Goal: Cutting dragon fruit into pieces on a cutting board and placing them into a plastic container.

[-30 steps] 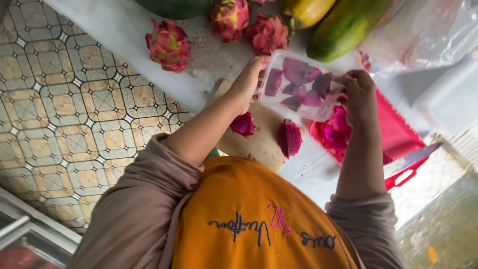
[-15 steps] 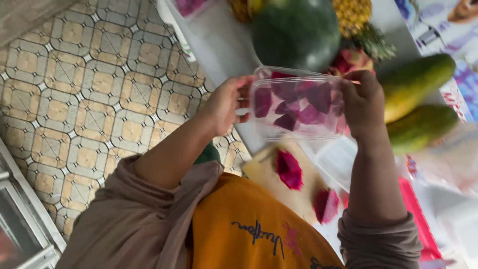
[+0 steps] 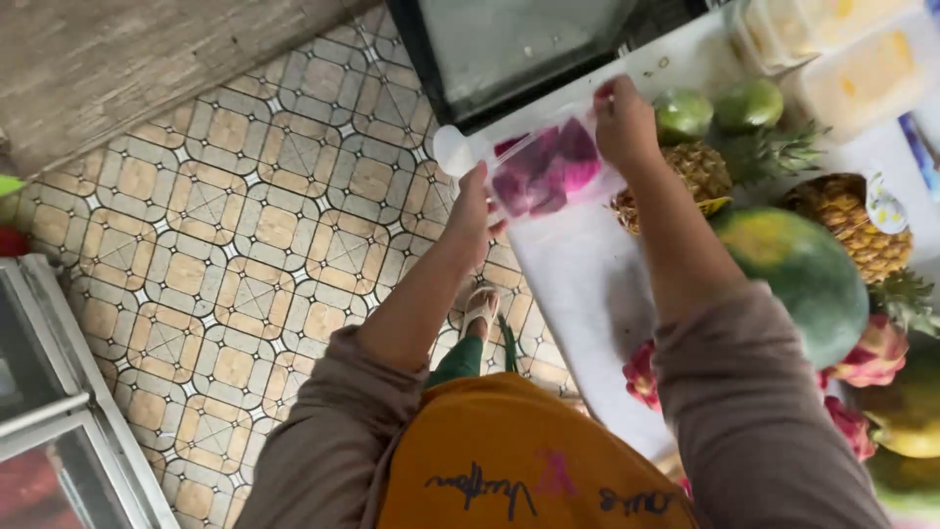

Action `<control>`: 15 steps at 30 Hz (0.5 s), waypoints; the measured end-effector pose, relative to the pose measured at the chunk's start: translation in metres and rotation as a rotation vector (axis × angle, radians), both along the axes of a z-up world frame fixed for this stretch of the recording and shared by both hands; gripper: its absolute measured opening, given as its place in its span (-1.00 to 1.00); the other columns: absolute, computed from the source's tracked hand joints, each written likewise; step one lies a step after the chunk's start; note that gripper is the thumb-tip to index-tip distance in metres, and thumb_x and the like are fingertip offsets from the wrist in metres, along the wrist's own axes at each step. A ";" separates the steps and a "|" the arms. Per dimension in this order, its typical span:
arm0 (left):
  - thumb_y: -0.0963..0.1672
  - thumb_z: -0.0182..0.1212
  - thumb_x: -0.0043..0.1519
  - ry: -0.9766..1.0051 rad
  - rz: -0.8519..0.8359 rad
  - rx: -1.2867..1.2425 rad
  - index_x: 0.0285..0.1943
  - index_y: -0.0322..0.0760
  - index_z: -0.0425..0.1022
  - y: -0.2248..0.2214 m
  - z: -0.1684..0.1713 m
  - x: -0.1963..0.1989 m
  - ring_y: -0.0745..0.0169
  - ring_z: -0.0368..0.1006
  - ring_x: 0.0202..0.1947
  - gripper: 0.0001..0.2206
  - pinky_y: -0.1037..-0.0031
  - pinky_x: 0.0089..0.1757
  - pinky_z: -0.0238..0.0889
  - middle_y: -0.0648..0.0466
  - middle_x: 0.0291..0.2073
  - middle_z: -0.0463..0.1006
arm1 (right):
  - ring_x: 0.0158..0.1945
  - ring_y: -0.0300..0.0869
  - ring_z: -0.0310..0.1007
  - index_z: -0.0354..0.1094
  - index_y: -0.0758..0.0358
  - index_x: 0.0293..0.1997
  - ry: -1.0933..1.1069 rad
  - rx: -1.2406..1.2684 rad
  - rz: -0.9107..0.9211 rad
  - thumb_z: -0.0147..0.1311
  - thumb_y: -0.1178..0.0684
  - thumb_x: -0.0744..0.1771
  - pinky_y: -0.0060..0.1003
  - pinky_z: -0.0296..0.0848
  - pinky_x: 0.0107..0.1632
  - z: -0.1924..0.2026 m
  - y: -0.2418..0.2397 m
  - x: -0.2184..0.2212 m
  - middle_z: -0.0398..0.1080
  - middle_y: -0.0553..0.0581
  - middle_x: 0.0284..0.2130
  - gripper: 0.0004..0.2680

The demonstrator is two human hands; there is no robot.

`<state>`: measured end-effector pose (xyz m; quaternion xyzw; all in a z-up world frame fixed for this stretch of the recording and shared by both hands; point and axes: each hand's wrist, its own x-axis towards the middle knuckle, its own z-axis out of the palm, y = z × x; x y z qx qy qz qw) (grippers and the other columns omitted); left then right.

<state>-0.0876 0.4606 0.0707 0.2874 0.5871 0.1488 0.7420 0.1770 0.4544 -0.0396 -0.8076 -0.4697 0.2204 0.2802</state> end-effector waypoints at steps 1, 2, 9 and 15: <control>0.09 -0.27 0.31 0.003 -0.013 -0.019 0.44 -0.20 0.07 0.006 -0.019 -0.001 -0.09 0.31 0.15 -0.44 0.18 -0.03 0.31 -0.22 0.28 0.31 | -0.27 0.18 0.43 0.27 0.19 -0.06 0.003 -0.019 -0.013 -0.11 0.18 0.42 0.12 0.29 -0.30 0.000 0.004 -0.003 0.49 0.30 -0.29 -0.94; 0.12 -0.29 0.29 -0.033 -0.029 -0.016 0.46 -0.17 0.06 0.014 -0.038 0.002 -0.09 0.29 0.15 -0.41 0.16 -0.04 0.35 -0.20 0.26 0.27 | -0.35 0.06 0.34 0.24 0.16 -0.06 0.051 -0.075 -0.046 -0.15 0.16 0.44 0.02 0.23 -0.37 0.001 0.015 -0.003 0.45 0.26 -0.31 -0.95; 0.08 -0.30 0.34 -0.013 -0.129 0.022 0.45 -0.14 0.13 0.049 -0.077 -0.009 0.23 0.29 -0.17 -0.47 0.35 -0.13 0.31 0.03 0.07 0.40 | 0.45 0.15 -0.14 -0.06 -0.10 0.49 -0.141 -0.235 -0.079 0.21 0.01 0.36 0.31 -0.02 0.34 0.031 0.010 -0.039 -0.10 0.15 0.49 -0.46; 0.16 -0.07 0.38 -0.127 -0.042 0.202 0.51 -0.19 0.07 0.046 -0.120 0.000 -0.30 0.28 0.22 -0.38 0.18 -0.08 0.42 -0.27 0.32 0.14 | 0.52 0.43 -0.45 -0.07 -0.05 0.59 -0.335 -0.143 0.128 0.15 -0.36 0.36 0.46 -0.27 0.36 0.021 -0.026 -0.093 -0.48 0.45 0.51 -0.37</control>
